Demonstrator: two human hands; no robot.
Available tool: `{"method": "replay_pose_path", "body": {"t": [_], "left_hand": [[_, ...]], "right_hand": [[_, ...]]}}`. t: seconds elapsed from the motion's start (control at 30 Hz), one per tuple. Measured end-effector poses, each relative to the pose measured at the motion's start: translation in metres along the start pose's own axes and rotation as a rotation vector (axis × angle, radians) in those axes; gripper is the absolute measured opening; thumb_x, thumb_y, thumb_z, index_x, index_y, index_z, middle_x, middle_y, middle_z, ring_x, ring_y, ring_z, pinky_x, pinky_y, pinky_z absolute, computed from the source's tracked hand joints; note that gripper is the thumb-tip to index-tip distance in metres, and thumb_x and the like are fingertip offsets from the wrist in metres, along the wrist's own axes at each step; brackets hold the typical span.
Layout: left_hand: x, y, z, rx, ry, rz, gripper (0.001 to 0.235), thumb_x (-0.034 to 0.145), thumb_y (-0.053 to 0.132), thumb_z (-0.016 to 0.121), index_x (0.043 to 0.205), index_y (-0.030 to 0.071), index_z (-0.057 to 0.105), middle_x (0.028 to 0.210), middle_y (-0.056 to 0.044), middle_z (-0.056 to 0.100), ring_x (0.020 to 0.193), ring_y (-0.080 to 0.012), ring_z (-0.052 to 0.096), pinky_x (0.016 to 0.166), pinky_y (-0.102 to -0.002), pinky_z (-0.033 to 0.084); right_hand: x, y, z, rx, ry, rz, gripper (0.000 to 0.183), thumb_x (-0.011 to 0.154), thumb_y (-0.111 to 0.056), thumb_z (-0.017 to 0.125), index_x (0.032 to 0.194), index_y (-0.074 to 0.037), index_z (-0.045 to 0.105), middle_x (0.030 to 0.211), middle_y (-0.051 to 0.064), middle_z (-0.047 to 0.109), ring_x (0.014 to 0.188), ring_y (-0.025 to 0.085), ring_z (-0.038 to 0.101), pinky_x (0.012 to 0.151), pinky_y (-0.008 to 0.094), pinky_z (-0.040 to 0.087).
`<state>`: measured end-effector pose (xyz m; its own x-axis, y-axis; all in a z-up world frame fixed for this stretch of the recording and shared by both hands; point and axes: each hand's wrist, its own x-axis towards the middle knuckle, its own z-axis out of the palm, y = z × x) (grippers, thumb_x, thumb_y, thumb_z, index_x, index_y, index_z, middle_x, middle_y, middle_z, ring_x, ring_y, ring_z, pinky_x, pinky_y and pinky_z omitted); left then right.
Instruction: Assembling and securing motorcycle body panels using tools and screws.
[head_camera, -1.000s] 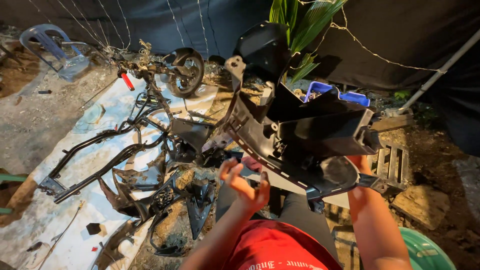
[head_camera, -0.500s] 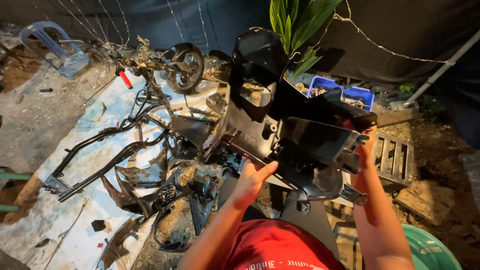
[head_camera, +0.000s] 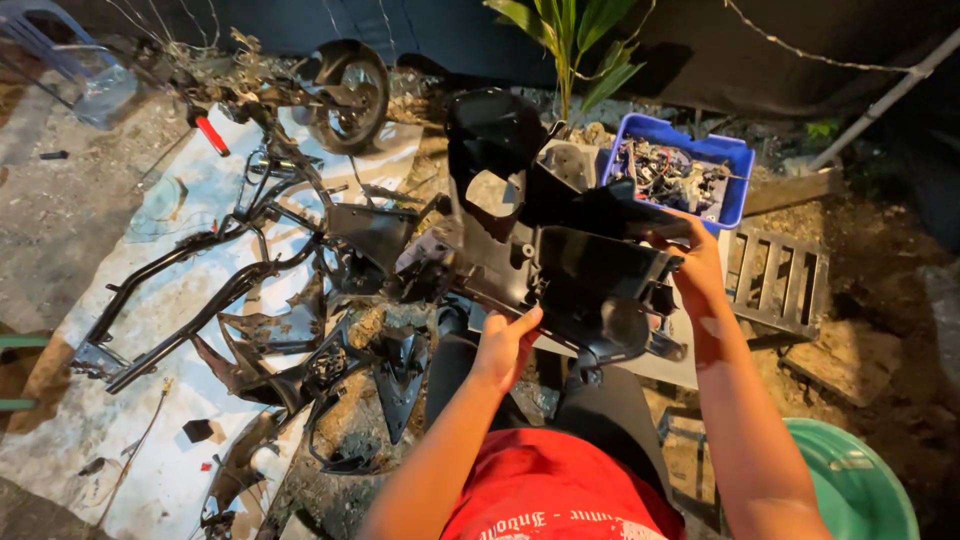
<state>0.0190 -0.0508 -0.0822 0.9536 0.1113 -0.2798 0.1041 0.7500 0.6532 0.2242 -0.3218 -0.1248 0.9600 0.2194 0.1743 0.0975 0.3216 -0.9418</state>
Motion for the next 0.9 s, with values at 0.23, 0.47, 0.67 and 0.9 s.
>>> {"method": "replay_pose_path", "body": {"t": [0.23, 0.47, 0.67, 0.9], "left_hand": [[0.073, -0.071, -0.099, 0.082, 0.093, 0.011, 0.019, 0.105, 0.002, 0.076, 0.116, -0.008, 0.064, 0.108, -0.01, 0.065, 0.09, -0.0203, 0.06, 0.078, -0.038, 0.047], [0.105, -0.055, -0.101, -0.082, 0.147, -0.088, 0.029, 0.094, 0.008, 0.069, 0.122, 0.002, 0.065, 0.111, -0.006, 0.07, 0.099, -0.0207, 0.068, 0.088, -0.037, 0.055], [0.138, -0.069, -0.121, -0.104, 0.152, -0.067, 0.023, 0.097, 0.007, 0.069, 0.117, -0.001, 0.064, 0.112, -0.007, 0.069, 0.1, -0.0197, 0.068, 0.09, -0.035, 0.055], [0.154, -0.054, -0.101, -0.145, 0.188, -0.106, 0.02, 0.097, 0.009, 0.07, 0.113, -0.001, 0.066, 0.108, -0.008, 0.068, 0.096, -0.0205, 0.066, 0.084, -0.035, 0.054]], "right_hand": [[-0.03, 0.034, -0.004, -0.456, 0.122, 0.13, 0.054, 0.087, -0.007, 0.079, 0.137, -0.009, 0.062, 0.132, 0.005, 0.063, 0.108, 0.014, 0.06, 0.083, 0.031, 0.052], [-0.061, 0.15, -0.05, -0.427, 0.335, 0.437, 0.048, 0.086, -0.011, 0.08, 0.132, -0.01, 0.068, 0.094, 0.004, 0.059, 0.077, 0.015, 0.053, 0.061, 0.028, 0.045], [-0.035, 0.191, -0.054, -0.872, 0.321, 0.322, 0.045, 0.082, -0.016, 0.082, 0.125, -0.012, 0.069, 0.11, 0.009, 0.063, 0.088, 0.023, 0.064, 0.076, 0.036, 0.053], [0.035, 0.189, -0.045, -1.19, 0.239, 0.106, 0.061, 0.074, -0.013, 0.085, 0.131, -0.01, 0.064, 0.125, 0.016, 0.06, 0.118, 0.039, 0.057, 0.101, 0.046, 0.048]]}}
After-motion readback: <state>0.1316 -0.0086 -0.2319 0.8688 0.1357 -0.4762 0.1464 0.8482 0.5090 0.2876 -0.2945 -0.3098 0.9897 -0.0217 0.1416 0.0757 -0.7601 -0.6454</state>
